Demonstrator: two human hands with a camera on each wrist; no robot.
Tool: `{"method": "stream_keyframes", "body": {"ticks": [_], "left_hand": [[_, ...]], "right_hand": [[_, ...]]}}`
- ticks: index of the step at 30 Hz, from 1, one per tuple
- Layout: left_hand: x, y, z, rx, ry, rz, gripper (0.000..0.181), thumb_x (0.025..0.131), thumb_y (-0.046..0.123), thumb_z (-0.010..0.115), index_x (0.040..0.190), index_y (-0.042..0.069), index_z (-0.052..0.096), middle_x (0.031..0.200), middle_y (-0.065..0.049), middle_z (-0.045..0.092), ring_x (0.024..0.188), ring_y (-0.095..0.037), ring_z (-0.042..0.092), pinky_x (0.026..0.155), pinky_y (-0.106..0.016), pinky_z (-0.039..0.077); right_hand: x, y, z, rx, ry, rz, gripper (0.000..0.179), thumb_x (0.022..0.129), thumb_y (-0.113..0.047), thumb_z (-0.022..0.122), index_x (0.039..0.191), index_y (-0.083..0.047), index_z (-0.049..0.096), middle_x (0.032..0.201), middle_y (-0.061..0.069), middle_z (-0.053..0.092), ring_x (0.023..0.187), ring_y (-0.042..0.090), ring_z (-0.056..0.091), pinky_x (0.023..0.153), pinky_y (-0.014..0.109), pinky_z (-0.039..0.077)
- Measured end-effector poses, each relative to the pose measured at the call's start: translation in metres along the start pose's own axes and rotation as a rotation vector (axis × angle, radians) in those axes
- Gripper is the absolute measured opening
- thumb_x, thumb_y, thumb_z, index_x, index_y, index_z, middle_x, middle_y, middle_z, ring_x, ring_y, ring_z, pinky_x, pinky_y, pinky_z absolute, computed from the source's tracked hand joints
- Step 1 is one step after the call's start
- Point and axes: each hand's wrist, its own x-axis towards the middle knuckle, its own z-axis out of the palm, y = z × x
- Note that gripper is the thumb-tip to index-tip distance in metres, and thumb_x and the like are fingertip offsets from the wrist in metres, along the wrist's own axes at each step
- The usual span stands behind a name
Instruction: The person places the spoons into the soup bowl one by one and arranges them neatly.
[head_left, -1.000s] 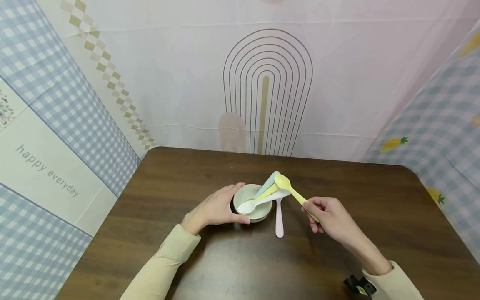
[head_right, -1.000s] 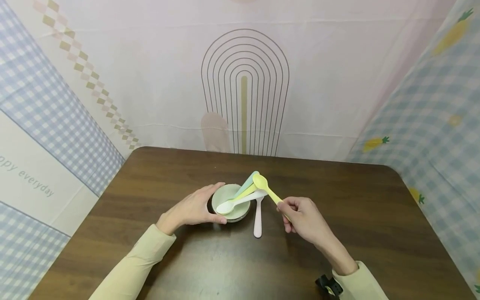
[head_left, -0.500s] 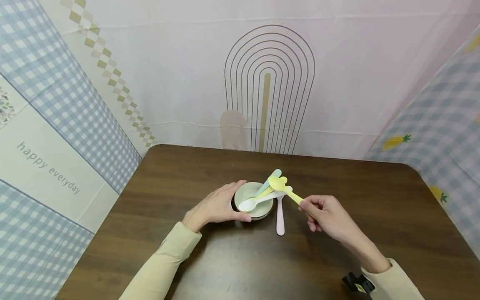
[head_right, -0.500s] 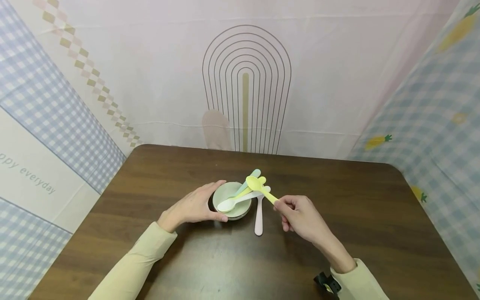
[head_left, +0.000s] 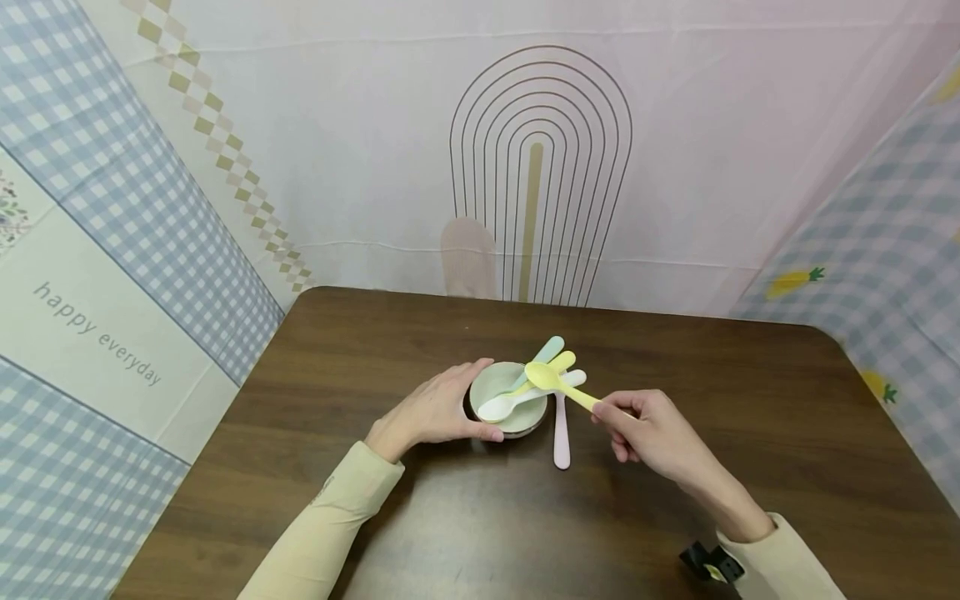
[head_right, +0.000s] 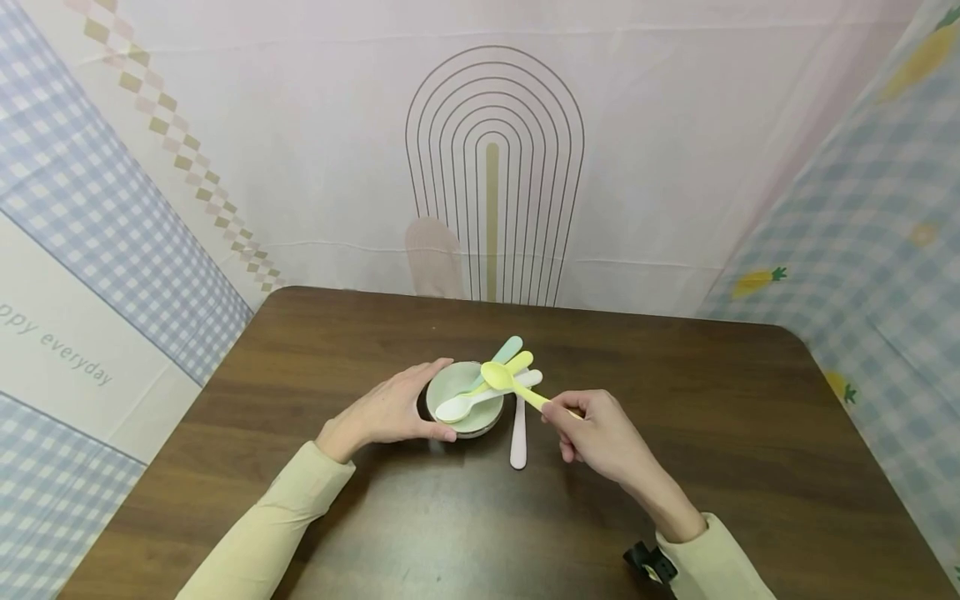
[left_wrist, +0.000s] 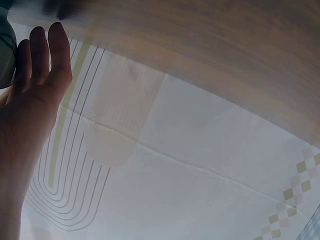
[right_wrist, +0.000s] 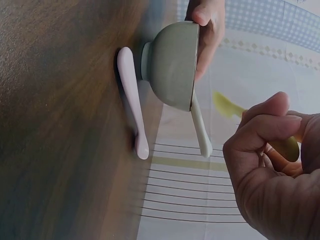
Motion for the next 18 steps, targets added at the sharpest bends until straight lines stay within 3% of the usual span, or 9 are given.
{"method": "stream_keyframes", "body": {"ticks": [18], "left_hand": [[0.0005,0.0004,-0.0008,0.006,-0.002,-0.006,0.117,0.078,0.067,0.09,0.169,0.015,0.039,0.162,-0.01,0.057,0.149,-0.03,0.057,0.122,-0.052,0.049]], "right_hand": [[0.0044,0.0013,0.0041,0.013,-0.013,0.055,0.032,0.108,-0.024,0.065,0.105,0.006,0.073,0.061,0.003,0.056,0.053,0.01,0.051,0.05,0.025,0.04]]}}
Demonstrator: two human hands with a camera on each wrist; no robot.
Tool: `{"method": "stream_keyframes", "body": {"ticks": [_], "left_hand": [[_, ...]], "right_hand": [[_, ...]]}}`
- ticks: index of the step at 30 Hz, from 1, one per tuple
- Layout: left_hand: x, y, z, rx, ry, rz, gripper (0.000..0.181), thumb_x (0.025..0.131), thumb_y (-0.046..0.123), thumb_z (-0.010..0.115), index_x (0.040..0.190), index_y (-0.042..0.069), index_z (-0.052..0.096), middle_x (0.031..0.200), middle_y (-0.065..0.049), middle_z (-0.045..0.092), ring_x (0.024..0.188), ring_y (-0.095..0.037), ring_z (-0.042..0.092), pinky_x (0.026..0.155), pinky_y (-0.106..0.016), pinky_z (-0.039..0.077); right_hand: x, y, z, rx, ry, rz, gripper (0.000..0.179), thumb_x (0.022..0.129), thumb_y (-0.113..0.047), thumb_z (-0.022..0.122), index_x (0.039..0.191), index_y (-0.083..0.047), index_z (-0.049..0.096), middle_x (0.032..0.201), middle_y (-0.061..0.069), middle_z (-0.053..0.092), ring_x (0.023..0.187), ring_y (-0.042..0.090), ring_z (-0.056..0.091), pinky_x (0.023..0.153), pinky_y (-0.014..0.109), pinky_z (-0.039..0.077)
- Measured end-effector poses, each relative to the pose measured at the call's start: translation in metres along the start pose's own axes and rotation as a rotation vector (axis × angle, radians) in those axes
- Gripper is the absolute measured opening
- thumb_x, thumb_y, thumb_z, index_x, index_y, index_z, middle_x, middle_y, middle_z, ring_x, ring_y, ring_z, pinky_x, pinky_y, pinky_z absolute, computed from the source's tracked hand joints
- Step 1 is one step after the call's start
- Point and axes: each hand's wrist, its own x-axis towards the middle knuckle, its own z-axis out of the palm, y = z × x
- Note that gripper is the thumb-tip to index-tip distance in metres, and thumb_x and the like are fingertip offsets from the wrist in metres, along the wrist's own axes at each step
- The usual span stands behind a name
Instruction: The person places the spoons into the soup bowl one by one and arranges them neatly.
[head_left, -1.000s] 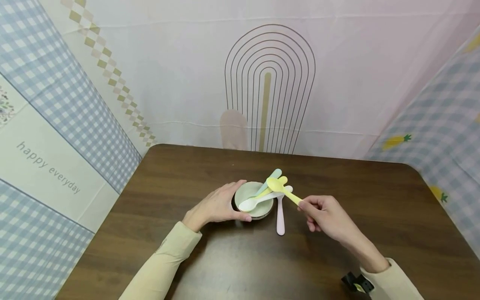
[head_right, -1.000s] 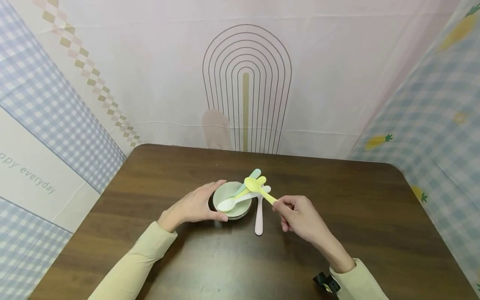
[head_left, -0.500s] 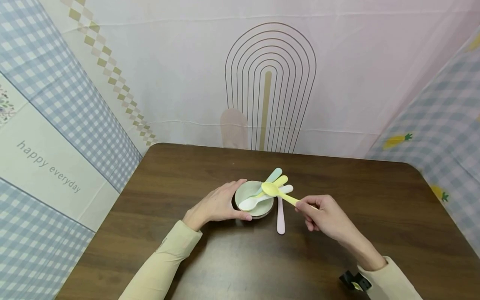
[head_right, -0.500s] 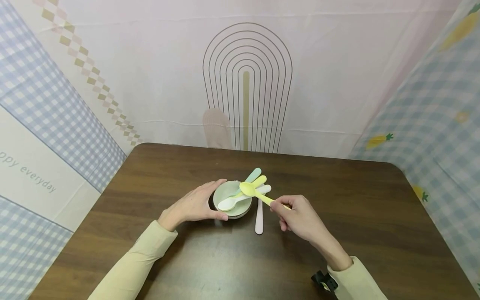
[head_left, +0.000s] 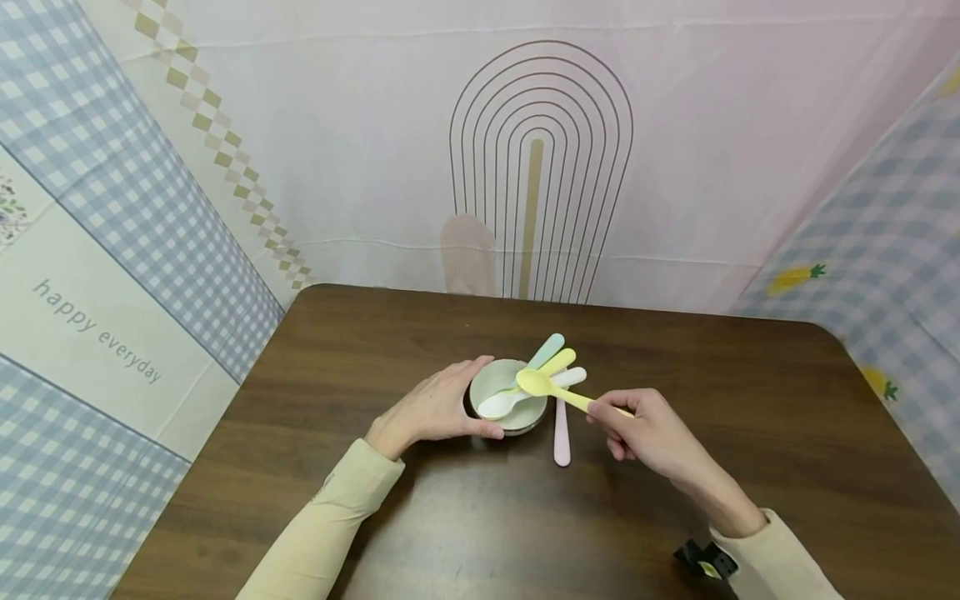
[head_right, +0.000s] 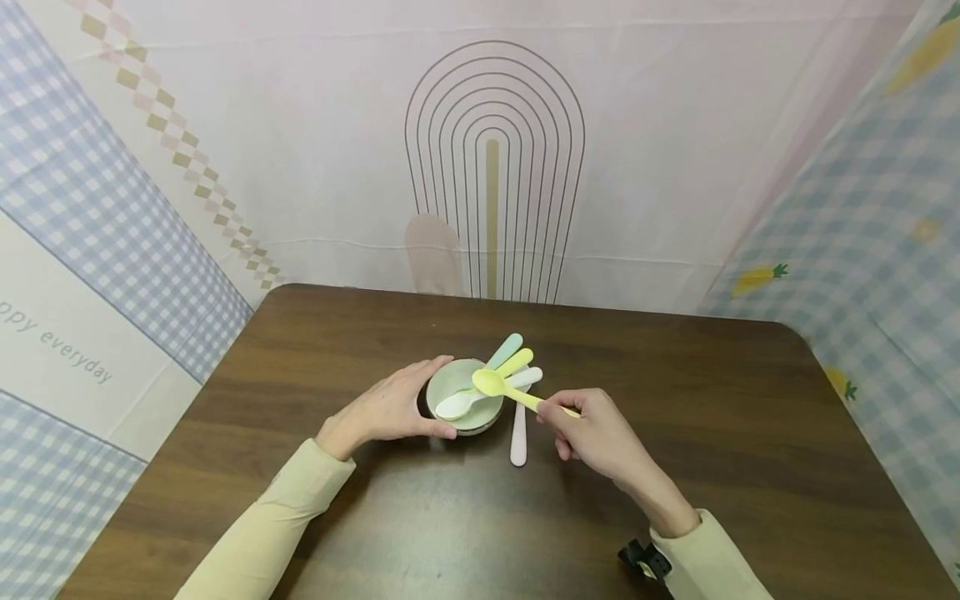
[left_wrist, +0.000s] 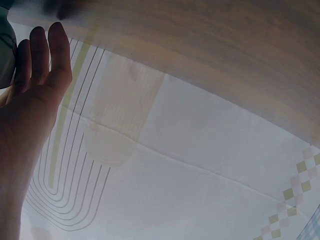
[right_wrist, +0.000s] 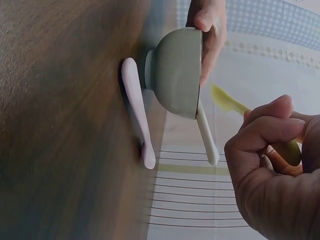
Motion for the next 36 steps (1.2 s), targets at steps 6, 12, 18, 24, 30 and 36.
{"method": "stream_keyframes", "body": {"ticks": [6,12,18,24,30,36], "left_hand": [[-0.001,-0.001,0.0,0.0,-0.002,0.001,0.117,0.077,0.068,0.09,0.169,0.016,0.039,0.163,-0.008,0.057,0.149,-0.029,0.057,0.123,-0.052,0.048],[0.0,-0.001,0.001,-0.003,-0.001,0.004,0.117,0.077,0.067,0.09,0.169,0.015,0.039,0.162,-0.009,0.058,0.148,-0.029,0.057,0.122,-0.052,0.049],[0.0,-0.002,0.0,-0.005,-0.002,0.011,0.116,0.078,0.067,0.09,0.168,0.016,0.04,0.159,-0.008,0.06,0.146,-0.029,0.059,0.12,-0.052,0.05],[0.001,-0.002,0.0,-0.008,0.004,0.012,0.115,0.078,0.067,0.089,0.168,0.015,0.04,0.159,-0.008,0.06,0.146,-0.029,0.058,0.121,-0.052,0.049],[0.0,-0.001,0.001,-0.01,-0.007,0.0,0.116,0.078,0.068,0.089,0.169,0.017,0.039,0.162,-0.008,0.058,0.149,-0.03,0.057,0.122,-0.052,0.048],[0.0,-0.001,0.0,-0.008,-0.005,0.002,0.116,0.078,0.068,0.089,0.169,0.017,0.039,0.161,-0.008,0.059,0.148,-0.03,0.057,0.122,-0.053,0.049]], "right_hand": [[0.003,-0.001,0.003,0.008,-0.013,0.004,0.032,0.108,-0.022,0.065,0.104,0.008,0.072,0.061,0.003,0.056,0.053,0.011,0.051,0.051,0.025,0.04],[0.006,-0.002,0.005,0.013,-0.014,0.018,0.032,0.108,-0.023,0.065,0.105,0.008,0.072,0.06,0.002,0.056,0.053,0.011,0.05,0.051,0.025,0.04],[0.008,-0.003,0.006,0.015,-0.024,0.045,0.032,0.108,-0.024,0.065,0.106,0.008,0.072,0.06,0.001,0.056,0.054,0.011,0.05,0.051,0.025,0.039],[0.011,-0.002,0.006,0.017,-0.025,0.058,0.033,0.108,-0.024,0.065,0.106,0.007,0.072,0.06,0.0,0.056,0.054,0.012,0.049,0.052,0.026,0.039],[0.013,0.001,0.01,0.035,-0.032,0.073,0.032,0.107,-0.023,0.066,0.105,0.009,0.072,0.058,-0.001,0.055,0.054,0.011,0.049,0.053,0.025,0.039],[0.015,0.0,0.013,0.035,-0.03,0.072,0.032,0.106,-0.022,0.066,0.104,0.009,0.073,0.057,-0.001,0.055,0.054,0.012,0.048,0.053,0.025,0.039]]}}
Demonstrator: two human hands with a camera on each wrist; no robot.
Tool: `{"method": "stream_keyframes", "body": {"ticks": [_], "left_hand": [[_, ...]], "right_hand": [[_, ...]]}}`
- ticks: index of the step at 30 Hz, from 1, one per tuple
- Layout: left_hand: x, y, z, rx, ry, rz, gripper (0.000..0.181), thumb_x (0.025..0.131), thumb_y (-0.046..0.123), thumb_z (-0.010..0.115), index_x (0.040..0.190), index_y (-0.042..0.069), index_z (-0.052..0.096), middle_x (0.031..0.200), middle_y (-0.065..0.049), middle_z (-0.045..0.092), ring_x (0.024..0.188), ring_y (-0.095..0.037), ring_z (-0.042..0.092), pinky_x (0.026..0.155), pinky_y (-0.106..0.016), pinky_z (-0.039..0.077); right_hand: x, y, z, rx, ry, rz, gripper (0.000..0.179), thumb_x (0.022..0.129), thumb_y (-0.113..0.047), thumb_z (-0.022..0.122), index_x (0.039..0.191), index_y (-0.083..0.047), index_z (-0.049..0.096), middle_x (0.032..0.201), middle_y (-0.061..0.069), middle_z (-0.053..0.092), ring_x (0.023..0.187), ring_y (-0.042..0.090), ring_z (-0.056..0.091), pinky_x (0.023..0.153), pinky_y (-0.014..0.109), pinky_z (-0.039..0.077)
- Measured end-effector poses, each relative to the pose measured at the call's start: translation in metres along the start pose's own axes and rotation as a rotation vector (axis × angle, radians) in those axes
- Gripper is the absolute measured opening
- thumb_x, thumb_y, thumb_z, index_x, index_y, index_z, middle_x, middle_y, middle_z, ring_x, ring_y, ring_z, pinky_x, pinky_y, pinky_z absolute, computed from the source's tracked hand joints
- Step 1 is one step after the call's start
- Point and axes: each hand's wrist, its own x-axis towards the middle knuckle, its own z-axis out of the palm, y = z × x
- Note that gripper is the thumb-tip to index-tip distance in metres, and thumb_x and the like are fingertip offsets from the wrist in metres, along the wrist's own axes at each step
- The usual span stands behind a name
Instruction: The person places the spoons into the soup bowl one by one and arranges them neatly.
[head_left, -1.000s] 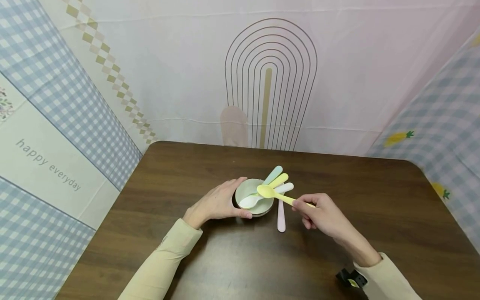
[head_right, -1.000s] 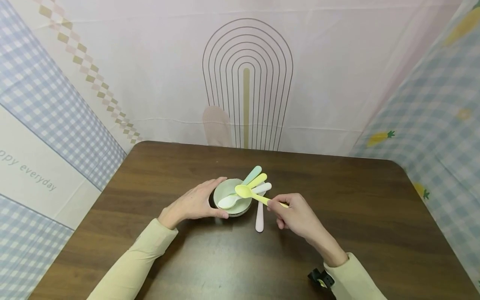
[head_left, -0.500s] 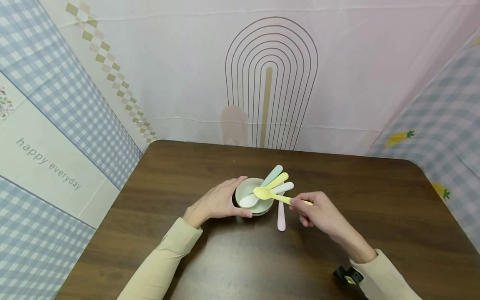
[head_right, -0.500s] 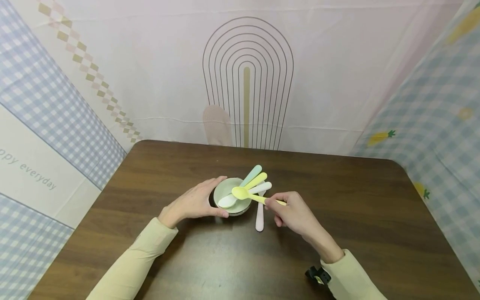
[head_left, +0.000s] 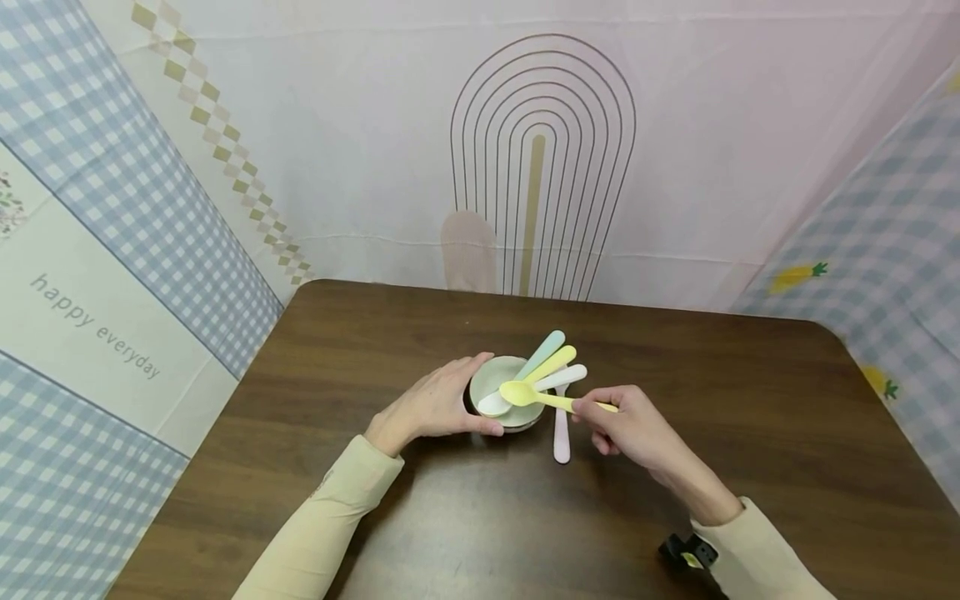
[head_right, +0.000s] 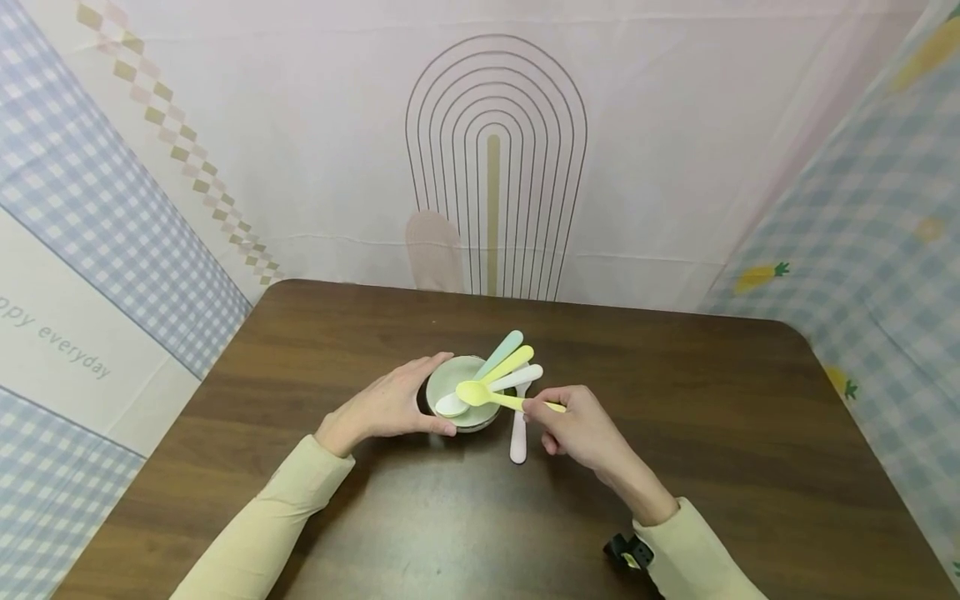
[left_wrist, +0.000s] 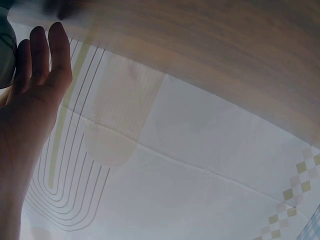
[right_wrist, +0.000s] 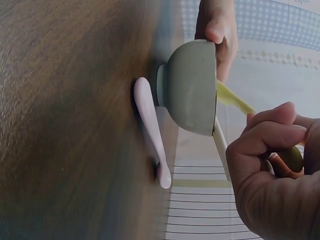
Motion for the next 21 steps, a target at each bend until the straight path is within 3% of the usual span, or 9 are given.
{"method": "stream_keyframes", "body": {"ticks": [21], "left_hand": [[0.001,-0.001,0.0,0.023,0.002,0.003,0.116,0.078,0.069,0.089,0.169,0.018,0.039,0.16,-0.009,0.059,0.148,-0.031,0.058,0.122,-0.054,0.049]], "right_hand": [[0.011,-0.003,0.008,0.009,-0.045,0.007,0.033,0.106,-0.024,0.067,0.102,0.008,0.074,0.057,-0.002,0.052,0.055,0.012,0.046,0.056,0.025,0.039]]}}
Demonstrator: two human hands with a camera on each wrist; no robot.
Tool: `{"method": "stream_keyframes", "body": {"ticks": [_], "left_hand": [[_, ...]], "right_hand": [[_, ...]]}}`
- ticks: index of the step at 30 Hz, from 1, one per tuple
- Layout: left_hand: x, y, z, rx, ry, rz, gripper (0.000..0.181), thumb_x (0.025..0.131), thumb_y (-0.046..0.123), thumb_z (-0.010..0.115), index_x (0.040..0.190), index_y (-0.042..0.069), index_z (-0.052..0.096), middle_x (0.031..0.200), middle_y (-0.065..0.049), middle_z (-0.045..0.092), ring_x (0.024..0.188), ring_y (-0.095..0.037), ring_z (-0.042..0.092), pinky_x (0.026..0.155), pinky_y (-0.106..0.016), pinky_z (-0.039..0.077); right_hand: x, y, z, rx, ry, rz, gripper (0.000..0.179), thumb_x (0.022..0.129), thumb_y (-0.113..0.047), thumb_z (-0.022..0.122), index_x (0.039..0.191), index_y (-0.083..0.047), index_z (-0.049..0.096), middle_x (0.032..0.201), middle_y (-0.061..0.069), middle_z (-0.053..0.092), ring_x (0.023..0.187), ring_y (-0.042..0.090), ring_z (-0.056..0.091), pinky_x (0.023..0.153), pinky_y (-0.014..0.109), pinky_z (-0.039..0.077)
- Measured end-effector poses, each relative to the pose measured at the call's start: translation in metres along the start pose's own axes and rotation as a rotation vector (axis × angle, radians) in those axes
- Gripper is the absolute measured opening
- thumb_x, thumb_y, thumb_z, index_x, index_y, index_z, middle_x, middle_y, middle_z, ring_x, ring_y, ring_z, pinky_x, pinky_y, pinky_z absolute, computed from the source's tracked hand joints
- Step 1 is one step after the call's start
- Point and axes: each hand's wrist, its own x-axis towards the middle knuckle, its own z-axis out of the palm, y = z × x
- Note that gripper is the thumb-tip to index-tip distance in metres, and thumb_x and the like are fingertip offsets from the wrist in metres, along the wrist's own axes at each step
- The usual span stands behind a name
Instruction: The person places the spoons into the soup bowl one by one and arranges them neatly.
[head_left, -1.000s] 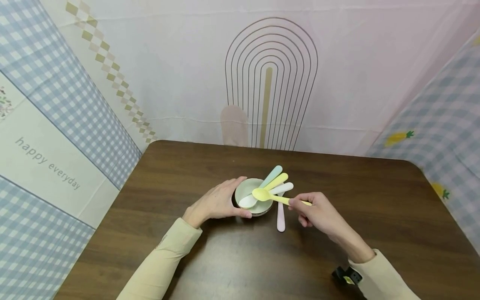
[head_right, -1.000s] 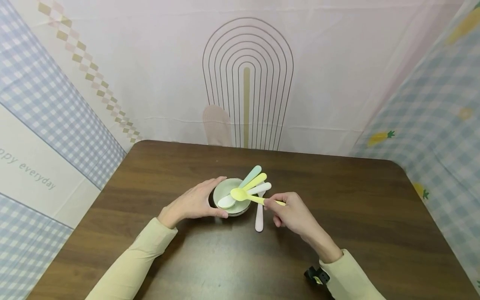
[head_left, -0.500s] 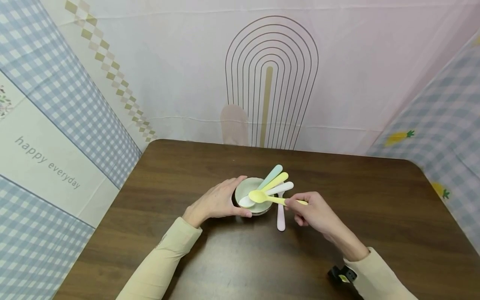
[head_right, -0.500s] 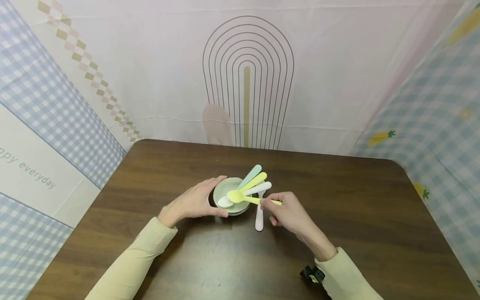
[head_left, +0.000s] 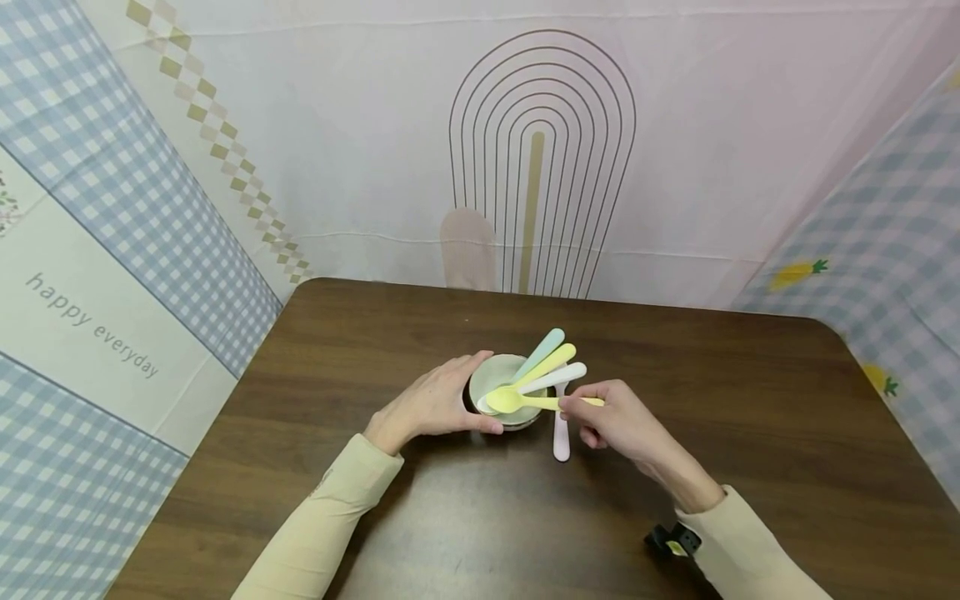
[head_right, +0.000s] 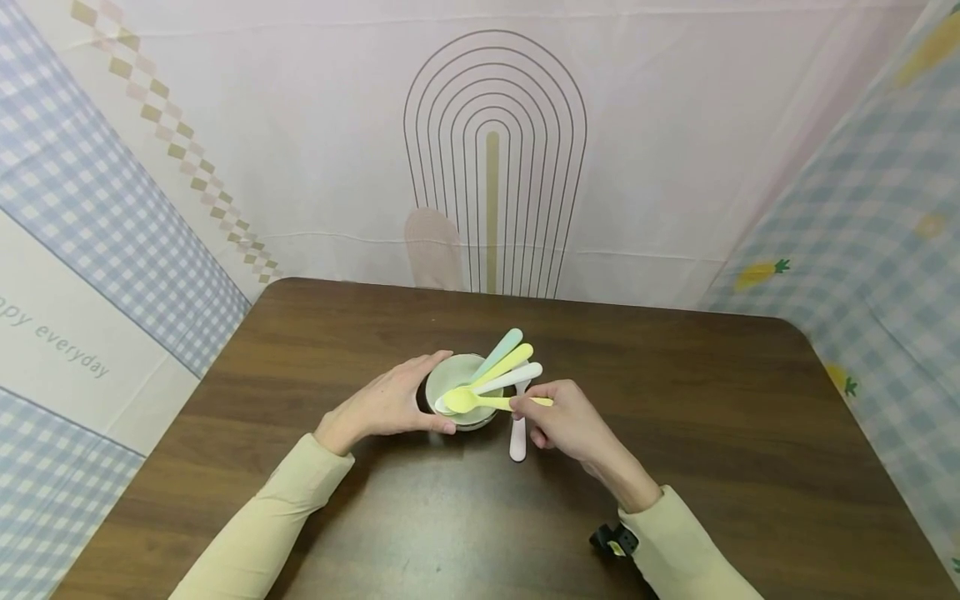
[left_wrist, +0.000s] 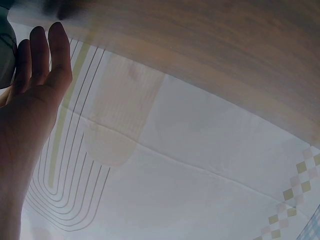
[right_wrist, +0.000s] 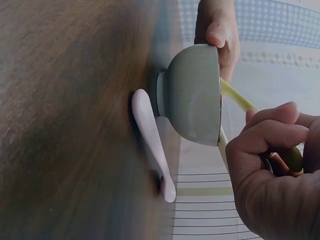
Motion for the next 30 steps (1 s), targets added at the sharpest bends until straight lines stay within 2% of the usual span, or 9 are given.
{"method": "stream_keyframes", "body": {"ticks": [9,20,26,30], "left_hand": [[0.0,0.0,-0.001,-0.008,0.001,0.009,0.115,0.078,0.069,0.088,0.169,0.016,0.039,0.159,-0.008,0.06,0.147,-0.031,0.058,0.122,-0.053,0.048],[0.0,0.0,-0.001,-0.002,0.015,0.026,0.116,0.078,0.067,0.089,0.168,0.014,0.04,0.158,-0.009,0.061,0.146,-0.031,0.059,0.121,-0.054,0.049],[-0.001,0.0,-0.001,-0.004,0.009,0.013,0.115,0.078,0.067,0.089,0.168,0.016,0.04,0.158,-0.008,0.061,0.146,-0.031,0.059,0.12,-0.054,0.049],[-0.001,0.001,-0.001,-0.002,0.008,0.01,0.116,0.078,0.068,0.089,0.169,0.015,0.039,0.158,-0.009,0.061,0.146,-0.031,0.059,0.12,-0.054,0.049]], "right_hand": [[0.008,-0.002,0.004,0.007,-0.027,0.004,0.032,0.105,-0.022,0.067,0.096,0.009,0.072,0.057,-0.003,0.052,0.055,0.011,0.047,0.056,0.025,0.04],[0.014,-0.002,0.004,0.075,-0.072,0.003,0.03,0.106,-0.017,0.065,0.1,0.011,0.072,0.057,-0.004,0.048,0.056,0.01,0.044,0.055,0.023,0.034],[0.014,-0.002,0.006,0.064,-0.054,0.02,0.027,0.101,-0.02,0.072,0.087,0.004,0.071,0.054,-0.006,0.047,0.056,0.009,0.045,0.055,0.022,0.035],[0.015,-0.002,0.006,0.07,-0.019,0.036,0.028,0.1,-0.022,0.074,0.087,0.003,0.071,0.053,-0.006,0.047,0.056,0.009,0.046,0.056,0.022,0.037]]}}
